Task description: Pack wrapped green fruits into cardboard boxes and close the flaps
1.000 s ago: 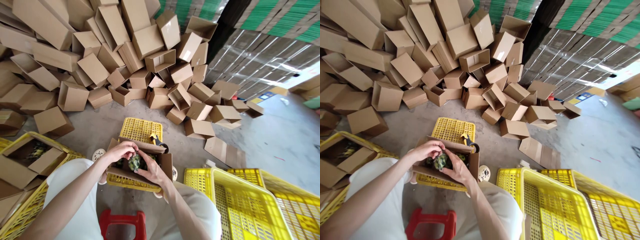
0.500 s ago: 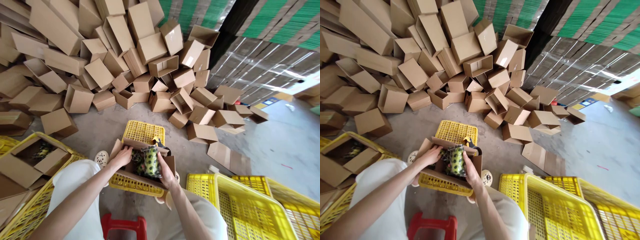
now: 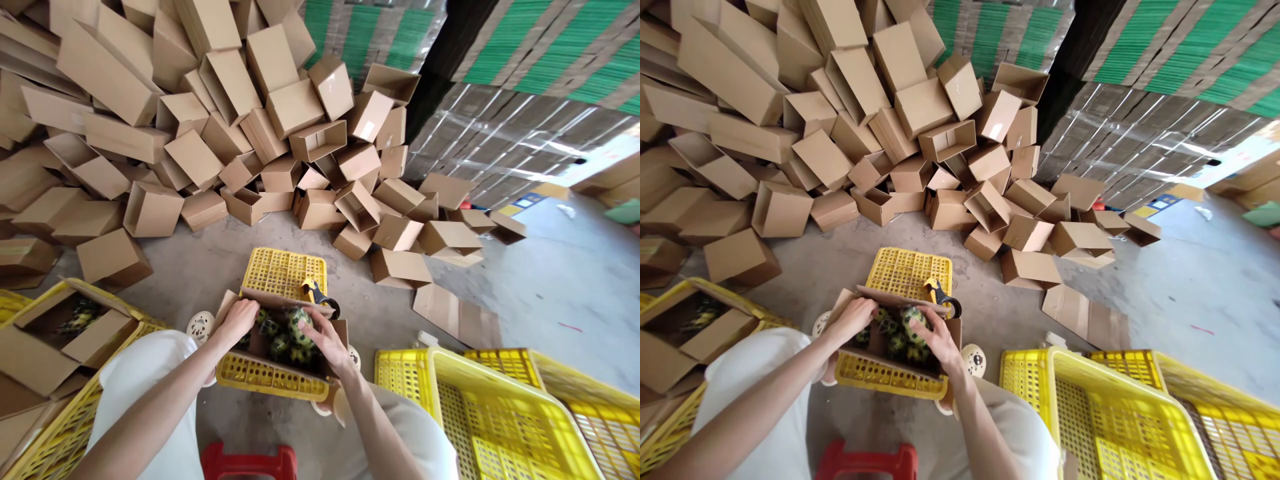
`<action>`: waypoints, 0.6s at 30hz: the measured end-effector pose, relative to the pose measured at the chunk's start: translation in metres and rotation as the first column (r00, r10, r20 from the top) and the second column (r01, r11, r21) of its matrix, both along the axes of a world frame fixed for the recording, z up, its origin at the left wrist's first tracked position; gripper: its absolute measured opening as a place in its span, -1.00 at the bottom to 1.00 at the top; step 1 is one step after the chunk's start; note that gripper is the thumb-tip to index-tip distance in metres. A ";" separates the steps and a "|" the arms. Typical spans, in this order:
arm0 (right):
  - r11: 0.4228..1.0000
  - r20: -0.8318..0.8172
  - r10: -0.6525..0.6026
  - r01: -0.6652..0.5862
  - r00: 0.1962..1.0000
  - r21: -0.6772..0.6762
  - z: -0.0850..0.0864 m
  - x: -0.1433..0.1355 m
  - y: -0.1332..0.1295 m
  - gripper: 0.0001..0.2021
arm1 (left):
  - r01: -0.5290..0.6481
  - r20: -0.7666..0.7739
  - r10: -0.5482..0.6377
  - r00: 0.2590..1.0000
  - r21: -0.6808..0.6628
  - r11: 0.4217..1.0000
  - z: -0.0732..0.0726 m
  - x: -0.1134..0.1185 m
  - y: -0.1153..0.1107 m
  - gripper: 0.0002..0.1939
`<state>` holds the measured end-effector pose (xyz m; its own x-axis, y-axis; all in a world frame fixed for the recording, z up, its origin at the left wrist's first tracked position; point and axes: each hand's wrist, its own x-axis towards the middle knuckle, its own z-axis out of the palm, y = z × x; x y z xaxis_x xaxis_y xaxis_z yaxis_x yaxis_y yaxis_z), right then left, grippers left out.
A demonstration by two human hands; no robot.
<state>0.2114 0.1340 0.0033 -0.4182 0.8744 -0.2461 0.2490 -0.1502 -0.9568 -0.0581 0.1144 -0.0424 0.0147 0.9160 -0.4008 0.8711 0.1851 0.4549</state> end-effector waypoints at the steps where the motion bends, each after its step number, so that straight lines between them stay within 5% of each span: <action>1: 0.996 0.058 0.046 -0.050 0.997 0.072 0.000 0.002 0.002 -0.59 | 0.009 0.005 -0.010 1.000 0.015 1.000 0.005 -0.001 0.000 -0.77; 6: 0.931 0.151 0.112 -0.157 0.982 0.328 -0.002 0.004 0.006 -0.69 | 0.081 0.210 -0.121 0.970 0.190 0.979 0.033 -0.008 -0.004 -0.88; 9: 0.897 0.157 0.167 -0.216 0.973 0.386 -0.002 -0.004 0.000 -0.65 | 0.024 0.437 -0.064 0.897 0.097 0.995 0.050 -0.007 -0.006 -0.74; 11: 0.895 0.173 0.225 -0.273 0.959 0.352 -0.001 -0.010 -0.004 -0.38 | -0.045 0.541 0.028 0.841 0.019 0.999 0.058 0.000 -0.007 -0.65; 14: 0.907 0.159 0.278 -0.313 0.947 0.282 0.004 -0.017 -0.008 -0.07 | -0.166 0.699 0.224 0.679 -0.151 0.974 0.059 0.014 -0.006 -0.57; 16: 0.924 0.104 0.295 -0.312 0.950 0.220 0.008 -0.017 -0.007 -0.24 | -0.186 0.755 0.335 0.564 -0.279 0.942 0.053 0.017 -0.002 -0.50; 18: 0.944 0.065 0.273 -0.280 0.960 0.173 0.012 -0.013 -0.003 -0.42 | -0.180 0.721 0.334 0.608 -0.285 0.942 0.043 0.011 0.001 -0.53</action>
